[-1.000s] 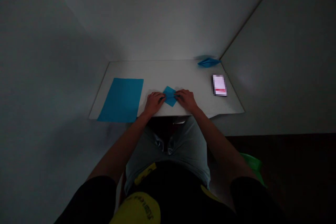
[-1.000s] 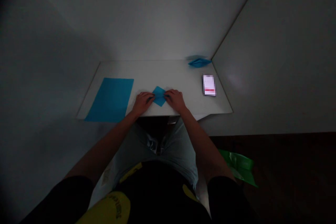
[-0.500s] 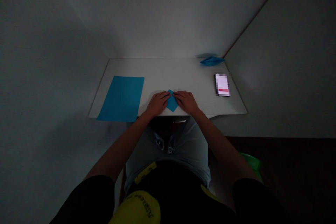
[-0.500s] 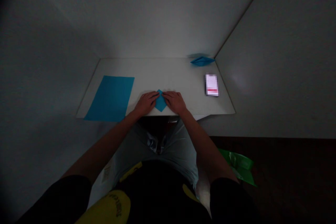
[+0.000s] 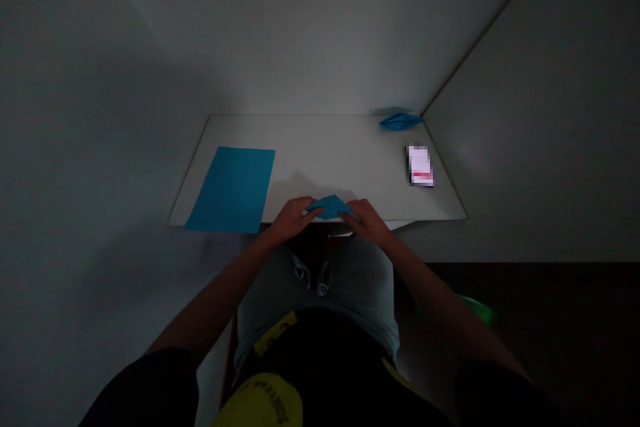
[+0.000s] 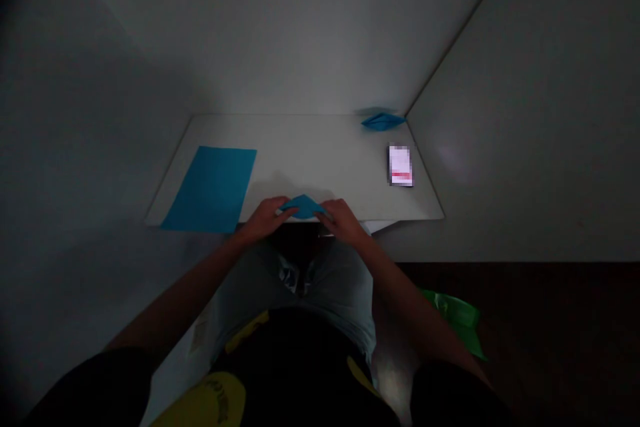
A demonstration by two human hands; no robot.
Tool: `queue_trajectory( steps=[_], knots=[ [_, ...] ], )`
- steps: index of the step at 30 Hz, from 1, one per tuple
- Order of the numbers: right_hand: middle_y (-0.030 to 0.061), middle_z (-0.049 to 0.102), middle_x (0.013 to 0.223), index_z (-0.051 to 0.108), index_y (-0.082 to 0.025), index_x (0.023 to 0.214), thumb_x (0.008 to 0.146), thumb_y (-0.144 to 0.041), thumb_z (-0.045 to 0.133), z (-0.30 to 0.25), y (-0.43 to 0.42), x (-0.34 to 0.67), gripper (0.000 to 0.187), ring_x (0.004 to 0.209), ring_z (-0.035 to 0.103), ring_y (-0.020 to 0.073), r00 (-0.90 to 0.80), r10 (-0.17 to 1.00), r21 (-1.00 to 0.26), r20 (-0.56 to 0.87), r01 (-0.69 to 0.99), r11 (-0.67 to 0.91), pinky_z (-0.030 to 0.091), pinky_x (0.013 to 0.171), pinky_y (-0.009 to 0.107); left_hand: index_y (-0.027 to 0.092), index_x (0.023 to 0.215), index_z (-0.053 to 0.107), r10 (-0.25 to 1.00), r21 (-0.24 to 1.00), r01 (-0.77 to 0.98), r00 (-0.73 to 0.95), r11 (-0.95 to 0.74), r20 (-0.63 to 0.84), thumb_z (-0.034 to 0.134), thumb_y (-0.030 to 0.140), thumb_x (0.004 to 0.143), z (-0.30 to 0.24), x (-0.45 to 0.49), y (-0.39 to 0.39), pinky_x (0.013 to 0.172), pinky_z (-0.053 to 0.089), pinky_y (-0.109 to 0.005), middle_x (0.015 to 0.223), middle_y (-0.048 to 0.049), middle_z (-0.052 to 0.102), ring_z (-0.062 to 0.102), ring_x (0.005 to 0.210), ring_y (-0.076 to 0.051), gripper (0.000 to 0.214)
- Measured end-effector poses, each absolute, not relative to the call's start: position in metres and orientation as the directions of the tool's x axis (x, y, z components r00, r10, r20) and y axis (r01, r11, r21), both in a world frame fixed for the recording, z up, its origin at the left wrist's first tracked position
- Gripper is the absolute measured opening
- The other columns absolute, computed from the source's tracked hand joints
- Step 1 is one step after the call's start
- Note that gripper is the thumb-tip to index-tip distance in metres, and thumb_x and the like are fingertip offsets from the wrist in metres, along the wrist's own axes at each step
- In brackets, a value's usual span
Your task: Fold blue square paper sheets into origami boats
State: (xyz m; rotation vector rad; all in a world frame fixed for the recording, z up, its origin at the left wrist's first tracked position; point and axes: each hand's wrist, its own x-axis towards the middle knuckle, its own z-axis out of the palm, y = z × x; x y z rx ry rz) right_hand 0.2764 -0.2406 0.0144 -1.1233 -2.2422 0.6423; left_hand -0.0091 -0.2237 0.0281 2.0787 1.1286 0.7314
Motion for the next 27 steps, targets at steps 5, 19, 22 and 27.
queue_trajectory(
  steps=[5,19,22,27],
  knots=[
    [0.0031,0.076,0.100,0.069,-0.027,0.126,0.102,-0.054,0.068,0.016,-0.192,0.272,0.036,0.087,0.072,0.0229,-0.251,0.942,-0.882,0.224,0.358,0.305,0.055,0.081,0.037,0.019,0.127,0.073,0.947,0.944,0.236,0.280,-0.229,0.160,0.073,0.044,0.096,0.037,0.005,-0.178,0.086,0.061,-0.032,0.119,-0.0082,0.079,0.074,0.104,-0.023,0.039],
    [-0.0007,0.068,0.084,0.067,-0.028,0.114,0.094,-0.069,0.072,-0.005,-0.167,0.264,0.046,0.071,0.065,0.0185,-0.148,0.978,-0.980,0.147,0.109,0.164,0.059,0.072,0.036,0.018,0.121,0.076,0.969,0.965,0.227,0.236,-0.133,0.078,0.071,0.035,0.095,0.009,0.011,-0.168,0.100,0.060,-0.040,0.120,-0.0092,0.080,0.074,0.110,-0.024,0.031],
    [0.0012,0.071,0.086,0.071,-0.026,0.107,0.097,-0.061,0.067,-0.007,-0.164,0.266,0.036,0.075,0.066,0.0197,-0.136,0.978,-0.973,0.157,0.148,0.176,0.059,0.076,0.037,0.018,0.120,0.077,0.959,0.966,0.203,0.263,-0.157,0.101,0.069,0.027,0.094,0.008,0.009,-0.168,0.105,0.059,-0.040,0.126,-0.0097,0.080,0.073,0.116,-0.024,0.029],
    [0.0029,0.074,0.090,0.075,-0.024,0.098,0.100,-0.047,0.052,-0.011,-0.160,0.270,0.033,0.086,0.068,0.0217,-0.129,0.981,-0.956,0.148,0.236,0.175,0.058,0.086,0.039,0.020,0.118,0.081,0.922,0.954,0.263,0.386,-0.145,0.034,0.072,0.031,0.093,0.008,0.005,-0.169,0.097,0.060,-0.039,0.120,-0.0085,0.082,0.075,0.102,-0.022,0.029]
  ],
)
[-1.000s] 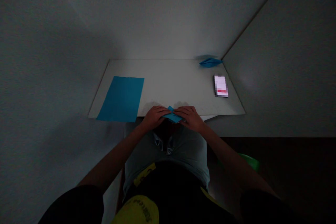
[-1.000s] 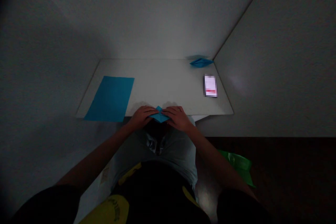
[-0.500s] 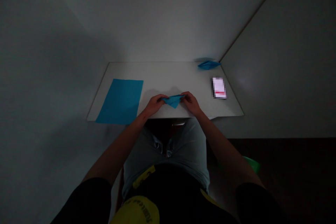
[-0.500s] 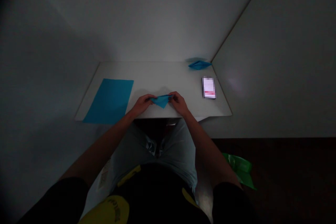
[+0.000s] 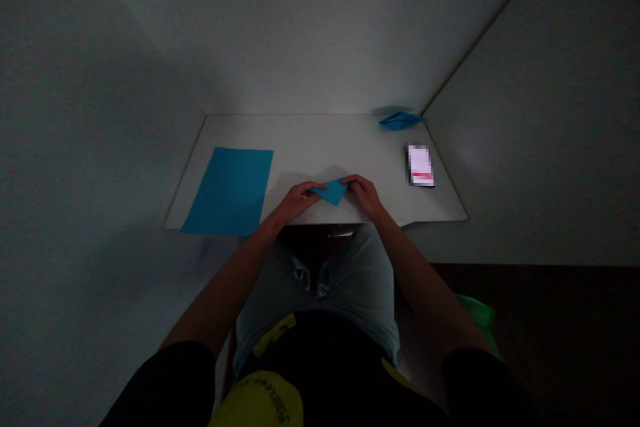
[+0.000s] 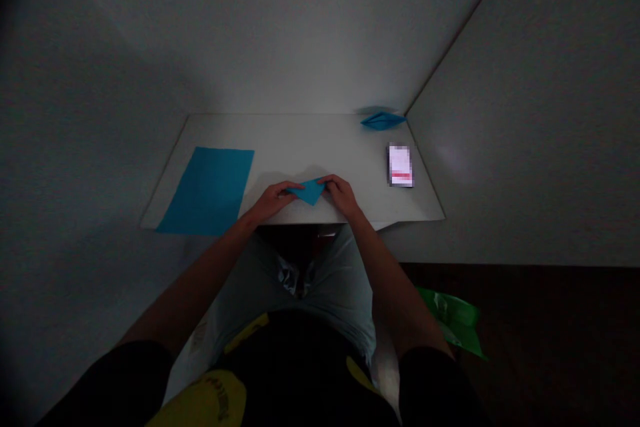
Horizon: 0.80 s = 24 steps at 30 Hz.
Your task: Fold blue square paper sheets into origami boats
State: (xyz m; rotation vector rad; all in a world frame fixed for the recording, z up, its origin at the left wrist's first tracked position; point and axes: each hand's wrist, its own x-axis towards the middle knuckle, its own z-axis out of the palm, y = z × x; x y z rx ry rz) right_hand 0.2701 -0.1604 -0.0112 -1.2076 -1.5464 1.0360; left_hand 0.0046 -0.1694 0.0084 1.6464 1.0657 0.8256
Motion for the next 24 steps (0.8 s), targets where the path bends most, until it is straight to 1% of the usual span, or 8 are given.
queue_trajectory(
  steps=[2,4,7,9,14,17,20,24],
  knots=[
    [0.0036,0.073,0.093,0.076,-0.024,0.100,0.102,-0.046,0.048,-0.011,-0.161,0.270,0.035,0.088,0.067,0.0219,-0.141,0.978,-0.948,0.153,0.259,0.186,0.058,0.088,0.039,0.020,0.113,0.081,0.936,0.949,0.287,0.350,-0.132,0.025,0.075,0.036,0.093,0.008,0.008,-0.170,0.097,0.059,-0.039,0.117,-0.0085,0.082,0.075,0.101,-0.023,0.026],
    [0.0060,0.072,0.103,0.075,-0.024,0.103,0.103,-0.049,0.052,-0.009,-0.164,0.267,0.034,0.093,0.066,0.0225,-0.128,0.968,-0.924,0.217,0.293,0.246,0.058,0.087,0.039,0.020,0.110,0.079,0.966,0.948,0.294,0.253,-0.123,0.047,0.078,0.034,0.092,0.007,0.015,-0.171,0.098,0.058,-0.039,0.114,-0.0083,0.081,0.074,0.105,-0.023,0.023],
    [0.0102,0.066,0.118,0.074,-0.025,0.104,0.100,-0.057,0.066,-0.004,-0.172,0.256,0.033,0.097,0.064,0.0229,-0.056,0.940,-0.857,0.336,0.397,0.330,0.058,0.083,0.038,0.020,0.127,0.071,0.993,0.957,0.269,0.079,-0.103,0.085,0.081,0.027,0.087,0.005,0.025,-0.173,0.096,0.059,-0.037,0.113,-0.0070,0.078,0.074,0.102,-0.022,0.042],
    [0.0101,0.065,0.114,0.073,-0.025,0.102,0.100,-0.059,0.068,-0.002,-0.177,0.246,0.035,0.090,0.062,0.0217,-0.053,0.935,-0.827,0.352,0.450,0.337,0.058,0.080,0.038,0.020,0.140,0.065,0.995,0.959,0.265,0.042,-0.097,0.089,0.080,0.026,0.088,0.003,0.030,-0.175,0.093,0.059,-0.036,0.113,-0.0063,0.076,0.074,0.097,-0.020,0.055],
    [0.0077,0.072,0.106,0.066,-0.024,0.108,0.099,-0.062,0.070,0.000,-0.182,0.220,0.040,0.087,0.067,0.0216,-0.121,0.957,-0.866,0.264,0.406,0.291,0.059,0.082,0.040,0.020,0.135,0.071,0.972,0.930,0.313,0.192,-0.195,0.139,0.078,0.030,0.090,-0.001,0.029,-0.177,0.099,0.058,-0.038,0.121,-0.0091,0.075,0.074,0.106,-0.023,0.046],
    [0.0068,0.075,0.104,0.062,-0.025,0.113,0.097,-0.064,0.071,0.000,-0.180,0.216,0.043,0.090,0.072,0.0231,-0.129,0.970,-0.903,0.204,0.357,0.237,0.060,0.084,0.041,0.020,0.140,0.070,0.961,0.929,0.318,0.257,-0.187,0.105,0.083,0.032,0.086,-0.001,0.025,-0.179,0.097,0.059,-0.038,0.115,-0.0077,0.078,0.075,0.103,-0.024,0.056],
    [0.0065,0.078,0.105,0.058,-0.027,0.128,0.095,-0.065,0.073,-0.001,-0.179,0.220,0.052,0.091,0.075,0.0243,-0.162,0.975,-0.931,0.151,0.309,0.196,0.062,0.081,0.041,0.023,0.149,0.065,0.945,0.927,0.322,0.315,-0.192,0.086,0.084,0.035,0.088,0.001,0.023,-0.180,0.098,0.059,-0.039,0.104,-0.0038,0.079,0.075,0.099,-0.023,0.065],
    [0.0071,0.080,0.106,0.055,-0.026,0.144,0.096,-0.062,0.074,0.000,-0.176,0.230,0.062,0.092,0.077,0.0255,-0.258,0.955,-0.927,0.146,0.303,0.223,0.064,0.082,0.042,0.022,0.154,0.059,0.932,0.934,0.293,0.350,-0.207,0.097,0.083,0.039,0.089,0.003,0.022,-0.180,0.096,0.060,-0.039,0.099,-0.0031,0.077,0.075,0.094,-0.022,0.072]
  ],
)
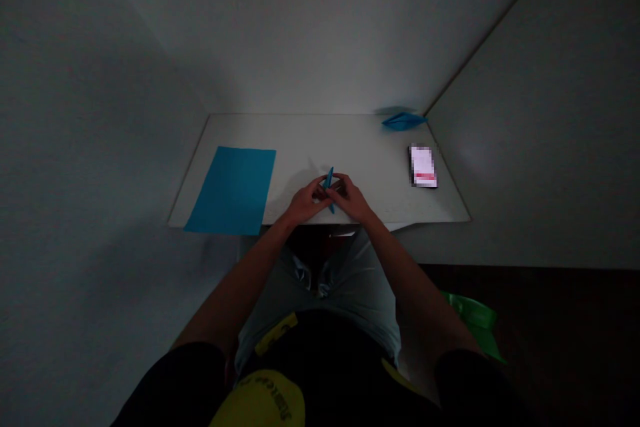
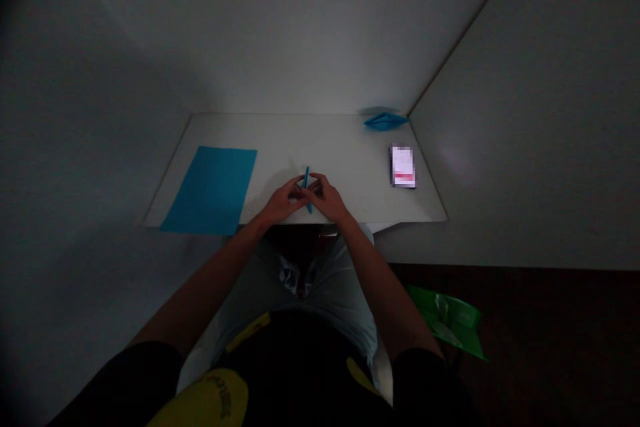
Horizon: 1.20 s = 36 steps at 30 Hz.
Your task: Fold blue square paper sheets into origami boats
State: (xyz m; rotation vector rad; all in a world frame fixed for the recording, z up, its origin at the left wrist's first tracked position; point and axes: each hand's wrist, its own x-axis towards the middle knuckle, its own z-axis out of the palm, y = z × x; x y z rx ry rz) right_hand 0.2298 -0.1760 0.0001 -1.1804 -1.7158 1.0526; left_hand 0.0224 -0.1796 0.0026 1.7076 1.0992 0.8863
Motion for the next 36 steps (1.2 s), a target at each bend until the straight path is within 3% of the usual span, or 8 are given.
queue_trajectory(
  steps=[8,14,19,23,28,33,36],
  knots=[
    [0.0054,0.080,0.103,0.064,-0.024,0.146,0.099,-0.055,0.069,0.000,-0.167,0.242,0.056,0.089,0.075,0.0224,-0.362,0.924,-0.919,0.126,0.308,0.246,0.063,0.085,0.039,0.021,0.152,0.060,0.911,0.958,0.246,0.411,-0.144,0.032,0.087,0.043,0.085,0.005,0.013,-0.168,0.081,0.058,-0.032,0.094,-0.0017,0.075,0.070,0.084,-0.018,0.076],
    [0.0092,0.077,0.117,0.069,-0.025,0.144,0.101,-0.044,0.059,-0.011,-0.162,0.236,0.048,0.102,0.071,0.0264,-0.257,0.934,-0.850,0.247,0.405,0.336,0.061,0.095,0.046,0.019,0.150,0.062,0.910,0.951,0.265,0.414,-0.158,0.036,0.084,0.040,0.085,0.005,0.010,-0.164,0.077,0.055,-0.031,0.091,-0.0003,0.071,0.065,0.080,-0.017,0.072],
    [0.0126,0.072,0.121,0.069,-0.024,0.145,0.103,-0.033,0.050,-0.010,-0.167,0.229,0.047,0.113,0.066,0.0295,-0.167,0.933,-0.791,0.319,0.495,0.360,0.056,0.105,0.050,0.020,0.152,0.061,0.942,0.938,0.302,0.329,-0.169,0.064,0.073,0.028,0.089,0.006,0.016,-0.169,0.077,0.054,-0.030,0.087,0.0011,0.068,0.065,0.077,-0.016,0.064],
    [0.0111,0.074,0.126,0.068,-0.025,0.140,0.100,-0.031,0.054,-0.009,-0.171,0.235,0.043,0.109,0.068,0.0274,-0.161,0.943,-0.847,0.292,0.415,0.333,0.059,0.097,0.044,0.023,0.146,0.061,0.955,0.973,0.199,0.290,-0.121,0.060,0.060,0.023,0.095,0.004,0.018,-0.170,0.075,0.056,-0.030,0.095,-0.0008,0.073,0.067,0.070,-0.014,0.051],
    [0.0077,0.076,0.117,0.076,-0.025,0.119,0.099,-0.040,0.057,-0.014,-0.172,0.246,0.032,0.103,0.071,0.0247,-0.163,0.957,-0.921,0.241,0.273,0.279,0.060,0.095,0.042,0.019,0.118,0.072,0.968,0.992,0.116,0.250,-0.057,0.027,0.054,0.021,0.097,0.004,0.016,-0.167,0.089,0.060,-0.034,0.100,-0.0039,0.077,0.074,0.083,-0.016,0.027],
    [0.0081,0.076,0.120,0.079,-0.027,0.117,0.099,-0.052,0.065,-0.013,-0.174,0.246,0.034,0.112,0.071,0.0260,-0.198,0.943,-0.926,0.268,0.218,0.309,0.057,0.104,0.045,0.019,0.103,0.073,0.973,0.986,0.142,0.223,-0.084,0.051,0.075,0.038,0.093,-0.001,0.014,-0.167,0.092,0.059,-0.035,0.100,-0.0048,0.077,0.073,0.092,-0.019,0.022],
    [0.0050,0.076,0.106,0.075,-0.027,0.128,0.094,-0.061,0.075,-0.014,-0.176,0.241,0.048,0.094,0.070,0.0228,-0.149,0.967,-0.957,0.208,0.174,0.232,0.059,0.092,0.040,0.019,0.122,0.070,0.973,0.992,0.095,0.224,-0.085,0.062,0.085,0.040,0.085,-0.003,0.015,-0.166,0.087,0.059,-0.033,0.101,-0.0037,0.077,0.072,0.088,-0.018,0.045]
  ],
)
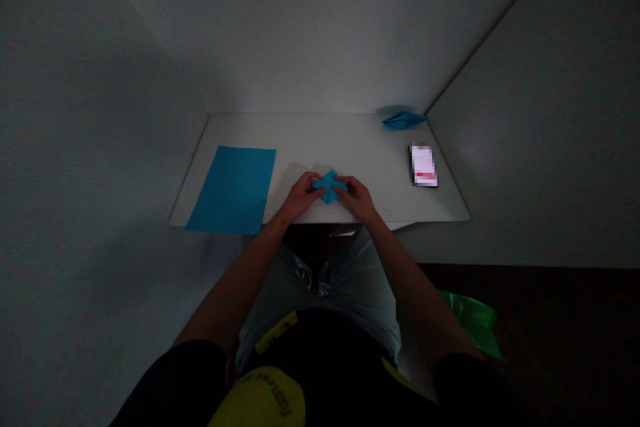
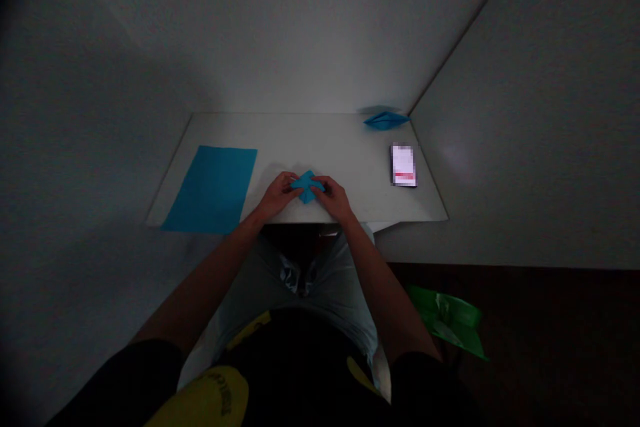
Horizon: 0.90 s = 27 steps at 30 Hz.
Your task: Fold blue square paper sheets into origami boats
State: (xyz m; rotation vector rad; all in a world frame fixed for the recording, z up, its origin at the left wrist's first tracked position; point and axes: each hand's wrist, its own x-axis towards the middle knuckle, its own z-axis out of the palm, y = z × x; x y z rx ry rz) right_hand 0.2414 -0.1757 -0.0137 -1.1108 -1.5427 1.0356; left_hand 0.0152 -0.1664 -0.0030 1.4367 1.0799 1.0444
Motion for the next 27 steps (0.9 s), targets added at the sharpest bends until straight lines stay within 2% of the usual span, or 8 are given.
queue_trajectory(
  steps=[2,3,6,9,16,21,24,27],
  knots=[
    [0.0022,0.074,0.097,0.070,-0.027,0.137,0.090,-0.065,0.078,-0.014,-0.176,0.238,0.061,0.085,0.068,0.0208,-0.107,0.979,-0.968,0.176,0.160,0.191,0.059,0.085,0.038,0.020,0.132,0.069,0.972,0.992,0.099,0.229,-0.083,0.058,0.085,0.041,0.086,-0.002,0.016,-0.165,0.088,0.059,-0.033,0.106,-0.0053,0.078,0.073,0.092,-0.019,0.052],
    [0.0017,0.074,0.095,0.070,-0.026,0.137,0.089,-0.067,0.078,-0.014,-0.176,0.237,0.063,0.083,0.067,0.0205,-0.093,0.982,-0.970,0.165,0.165,0.178,0.059,0.083,0.037,0.020,0.129,0.072,0.971,0.988,0.127,0.232,-0.083,0.052,0.082,0.043,0.089,0.000,0.016,-0.165,0.091,0.059,-0.034,0.108,-0.0065,0.079,0.074,0.095,-0.020,0.048],
    [0.0026,0.076,0.094,0.076,-0.025,0.114,0.089,-0.070,0.076,-0.011,-0.176,0.234,0.052,0.085,0.068,0.0210,-0.087,0.986,-0.970,0.139,0.188,0.153,0.058,0.085,0.037,0.019,0.106,0.082,0.975,0.975,0.205,0.221,-0.080,0.034,0.074,0.049,0.095,0.005,0.017,-0.162,0.099,0.059,-0.038,0.110,-0.0084,0.083,0.076,0.103,-0.025,0.033],
    [0.0021,0.075,0.088,0.074,-0.024,0.093,0.091,-0.072,0.072,-0.006,-0.177,0.233,0.048,0.083,0.067,0.0203,-0.083,0.987,-0.976,0.136,0.162,0.148,0.057,0.084,0.036,0.020,0.100,0.085,0.983,0.981,0.184,0.184,-0.056,0.022,0.076,0.050,0.093,0.009,0.017,-0.160,0.103,0.058,-0.041,0.109,-0.0079,0.085,0.077,0.105,-0.026,0.032],
    [0.0015,0.071,0.085,0.069,-0.024,0.089,0.090,-0.072,0.072,-0.001,-0.174,0.234,0.048,0.084,0.065,0.0195,0.024,0.987,-0.983,0.161,0.094,0.158,0.056,0.081,0.034,0.019,0.100,0.085,0.995,1.000,0.030,0.097,-0.007,0.004,0.082,0.052,0.086,0.006,0.023,-0.161,0.106,0.058,-0.043,0.106,-0.0071,0.085,0.077,0.105,-0.027,0.036],
    [-0.0004,0.066,0.088,0.062,-0.026,0.097,0.093,-0.069,0.072,-0.007,-0.171,0.236,0.044,0.084,0.064,0.0177,0.174,0.961,-0.976,0.214,-0.003,0.218,0.059,0.083,0.035,0.019,0.093,0.075,0.999,0.989,-0.147,-0.042,-0.003,-0.003,0.084,0.061,0.084,0.000,0.019,-0.160,0.096,0.063,-0.040,0.094,-0.0050,0.079,0.074,0.094,-0.021,0.044],
    [-0.0027,0.063,0.087,0.054,-0.029,0.101,0.092,-0.071,0.072,-0.010,-0.170,0.235,0.047,0.082,0.065,0.0175,0.186,0.967,-0.976,0.176,-0.094,0.195,0.064,0.079,0.036,0.021,0.087,0.062,0.995,0.965,-0.262,-0.098,0.009,-0.035,0.083,0.062,0.087,-0.005,0.016,-0.158,0.094,0.065,-0.038,0.085,0.0000,0.069,0.070,0.083,-0.016,0.046],
    [-0.0045,0.062,0.082,0.049,-0.030,0.104,0.091,-0.074,0.072,-0.013,-0.170,0.235,0.051,0.077,0.067,0.0176,0.170,0.976,-0.980,0.137,-0.123,0.159,0.066,0.075,0.036,0.022,0.083,0.053,0.984,0.953,-0.302,-0.165,0.016,-0.068,0.081,0.060,0.090,-0.008,0.016,-0.156,0.091,0.067,-0.037,0.078,0.0029,0.060,0.066,0.076,-0.013,0.047]
  ],
)
